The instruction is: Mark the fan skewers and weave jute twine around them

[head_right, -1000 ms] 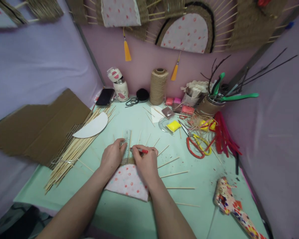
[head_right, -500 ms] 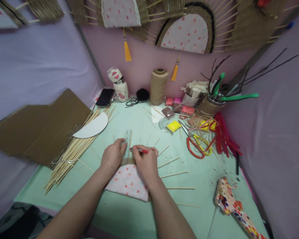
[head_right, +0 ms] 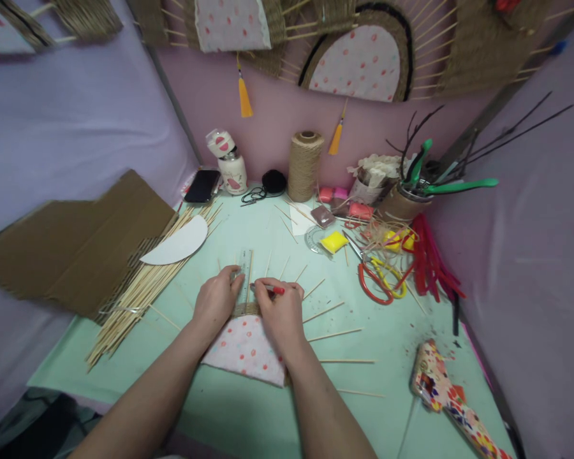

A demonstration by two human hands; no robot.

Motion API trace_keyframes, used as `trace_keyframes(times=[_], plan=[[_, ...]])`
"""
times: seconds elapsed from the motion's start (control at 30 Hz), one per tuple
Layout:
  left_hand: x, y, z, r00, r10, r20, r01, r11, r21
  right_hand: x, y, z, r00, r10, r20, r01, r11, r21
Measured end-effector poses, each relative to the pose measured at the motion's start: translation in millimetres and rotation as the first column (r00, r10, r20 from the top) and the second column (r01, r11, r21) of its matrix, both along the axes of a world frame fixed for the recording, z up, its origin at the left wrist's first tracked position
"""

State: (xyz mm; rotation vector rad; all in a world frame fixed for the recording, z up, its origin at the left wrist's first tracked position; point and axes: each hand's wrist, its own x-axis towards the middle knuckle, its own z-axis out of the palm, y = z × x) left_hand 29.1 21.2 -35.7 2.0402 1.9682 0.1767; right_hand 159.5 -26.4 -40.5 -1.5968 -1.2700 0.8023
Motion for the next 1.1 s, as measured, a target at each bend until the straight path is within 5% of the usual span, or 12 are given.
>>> trace_keyframes(times=[1.1], plan=[[-0.4, -0.1, 1.1, 1.0, 0.003, -0.009, -0.003, 1.0, -0.017, -0.8, -0.3, 0.7, 1.0, 0.006, 0.019, -0.006, 1.0, -0.004]])
